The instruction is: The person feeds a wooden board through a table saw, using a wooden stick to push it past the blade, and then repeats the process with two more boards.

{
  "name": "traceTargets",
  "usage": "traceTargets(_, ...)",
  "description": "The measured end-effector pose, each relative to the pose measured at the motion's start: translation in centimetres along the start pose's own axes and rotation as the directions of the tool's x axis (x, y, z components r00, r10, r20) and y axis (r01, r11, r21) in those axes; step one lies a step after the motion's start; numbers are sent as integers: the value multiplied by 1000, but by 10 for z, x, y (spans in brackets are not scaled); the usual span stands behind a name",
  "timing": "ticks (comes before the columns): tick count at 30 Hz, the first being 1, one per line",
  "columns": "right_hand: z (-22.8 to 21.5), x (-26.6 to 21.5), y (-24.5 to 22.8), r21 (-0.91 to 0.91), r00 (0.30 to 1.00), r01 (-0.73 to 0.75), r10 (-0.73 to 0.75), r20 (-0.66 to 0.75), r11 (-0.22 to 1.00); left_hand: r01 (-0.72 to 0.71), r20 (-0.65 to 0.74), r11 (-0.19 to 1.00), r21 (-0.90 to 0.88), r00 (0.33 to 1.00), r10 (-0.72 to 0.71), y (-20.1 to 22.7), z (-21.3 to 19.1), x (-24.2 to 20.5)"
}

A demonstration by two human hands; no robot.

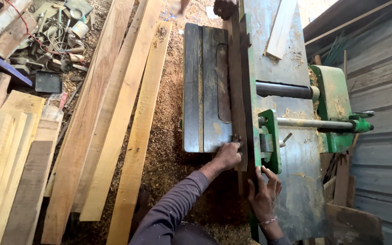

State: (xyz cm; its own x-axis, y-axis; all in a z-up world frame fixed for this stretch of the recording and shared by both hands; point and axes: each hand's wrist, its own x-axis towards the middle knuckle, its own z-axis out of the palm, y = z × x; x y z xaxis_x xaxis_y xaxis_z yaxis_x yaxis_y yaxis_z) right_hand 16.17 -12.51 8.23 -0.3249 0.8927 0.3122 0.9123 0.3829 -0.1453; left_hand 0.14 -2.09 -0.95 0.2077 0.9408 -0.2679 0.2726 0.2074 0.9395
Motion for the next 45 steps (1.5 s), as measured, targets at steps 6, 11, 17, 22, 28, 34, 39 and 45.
traceTargets(6,1,-2,-1,34,1000,4,-3,-29,999,-33,-25,999,-7,999,33,-3,9,-2)
traceTargets(11,2,1,-1,31,999,11,-9,-43,999,-43,-31,999,-24,999,42,-11,14,12)
traceTargets(17,5,4,0,17,999,18,-17,-50,1000,-36,-51,999,8,998,36,1,-2,17)
traceTargets(22,5,-3,5,1,998,38,-38,-42,999,-7,-33,1000,6,999,7,-8,5,34)
traceTargets(28,3,0,-1,36,998,13,-11,-58,999,-23,-66,1000,5,998,23,-6,-1,46)
traceTargets(34,-1,3,-6,31,998,10,-8,-62,999,39,-38,998,56,999,-37,3,-15,56)
traceTargets(39,-2,4,-8,32,997,21,-18,-75,999,64,-47,995,79,997,-61,0,-14,66)
traceTargets(45,-3,3,-10,45,997,-2,6,-83,999,70,-85,994,86,994,-63,11,-17,52)
